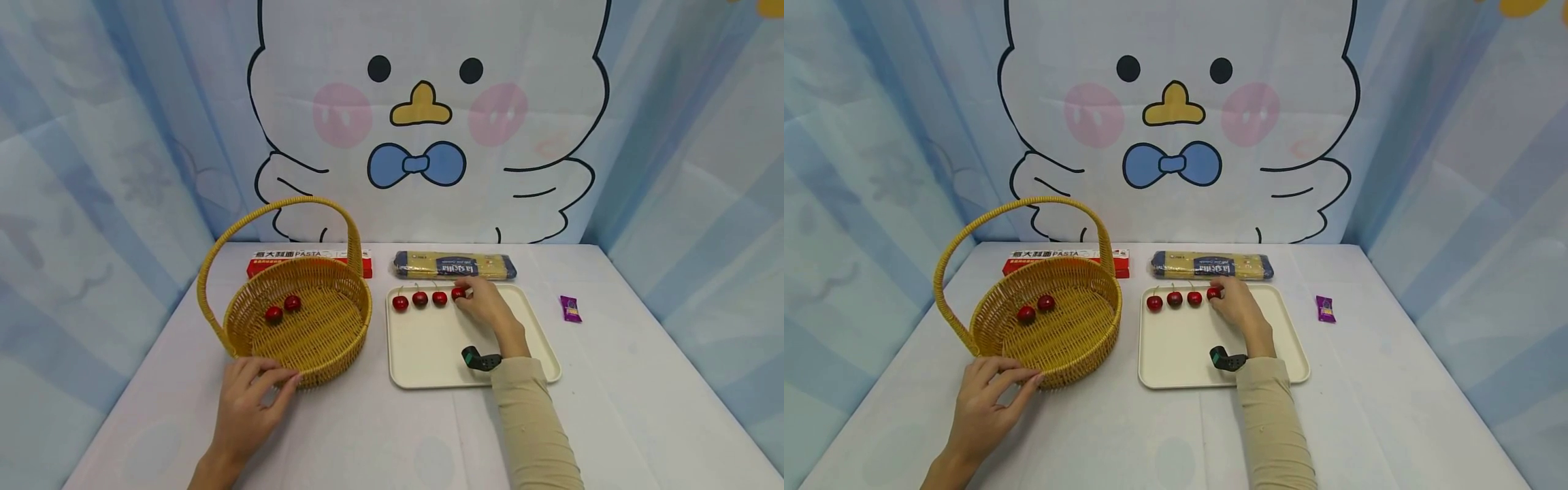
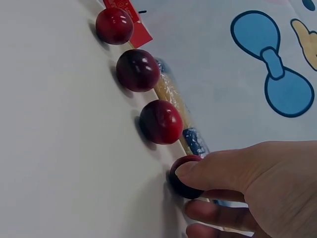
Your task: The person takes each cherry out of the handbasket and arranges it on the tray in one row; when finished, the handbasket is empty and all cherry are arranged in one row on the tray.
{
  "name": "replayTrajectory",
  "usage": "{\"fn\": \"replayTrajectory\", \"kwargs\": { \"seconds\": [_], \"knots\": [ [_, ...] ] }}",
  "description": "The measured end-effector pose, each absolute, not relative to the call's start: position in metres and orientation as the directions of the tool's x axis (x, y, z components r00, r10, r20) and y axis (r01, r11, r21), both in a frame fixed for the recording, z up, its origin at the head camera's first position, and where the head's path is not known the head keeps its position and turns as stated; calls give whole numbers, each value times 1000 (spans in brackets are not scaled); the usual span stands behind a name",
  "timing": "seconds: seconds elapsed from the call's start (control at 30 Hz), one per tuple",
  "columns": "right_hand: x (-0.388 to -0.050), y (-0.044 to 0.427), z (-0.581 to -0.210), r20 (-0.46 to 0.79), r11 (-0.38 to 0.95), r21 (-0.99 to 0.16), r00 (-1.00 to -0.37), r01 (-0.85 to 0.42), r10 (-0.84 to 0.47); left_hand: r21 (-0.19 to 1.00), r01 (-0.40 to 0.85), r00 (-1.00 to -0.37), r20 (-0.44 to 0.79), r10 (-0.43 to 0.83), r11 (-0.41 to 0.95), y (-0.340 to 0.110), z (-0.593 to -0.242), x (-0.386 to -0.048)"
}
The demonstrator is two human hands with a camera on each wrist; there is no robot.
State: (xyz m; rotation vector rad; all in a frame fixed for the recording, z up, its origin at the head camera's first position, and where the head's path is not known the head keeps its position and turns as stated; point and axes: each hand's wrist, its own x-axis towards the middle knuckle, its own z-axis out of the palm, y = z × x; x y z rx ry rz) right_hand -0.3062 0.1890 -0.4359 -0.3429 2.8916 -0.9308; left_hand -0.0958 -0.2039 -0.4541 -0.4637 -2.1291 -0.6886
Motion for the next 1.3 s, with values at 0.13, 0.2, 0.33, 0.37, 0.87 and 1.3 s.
{"fn": "replayTrajectory", "kwargs": {
  "seconds": [0.13,0.2,0.33,0.37,0.87,1.3],
  "knots": [
    [-306,189,-434,-16,792,-585,-973,-177,-229,320,543,-594,800,85,776,-205,-455,-95],
    [-306,189,-433,-16,791,-586,-974,-175,-227,321,543,-594,800,85,776,-205,-455,-95],
    [-304,190,-431,-18,795,-579,-972,-181,-234,310,549,-573,816,79,776,-204,-456,-96],
    [-304,190,-430,-17,796,-577,-972,-181,-233,305,554,-563,823,78,775,-204,-456,-97],
    [-295,174,-403,74,779,-567,-958,-268,-275,296,570,-540,838,77,766,-204,-457,-99],
    [-283,138,-367,147,748,-559,-931,-358,-335,293,576,-539,838,86,763,-205,-458,-99]
  ]
}}
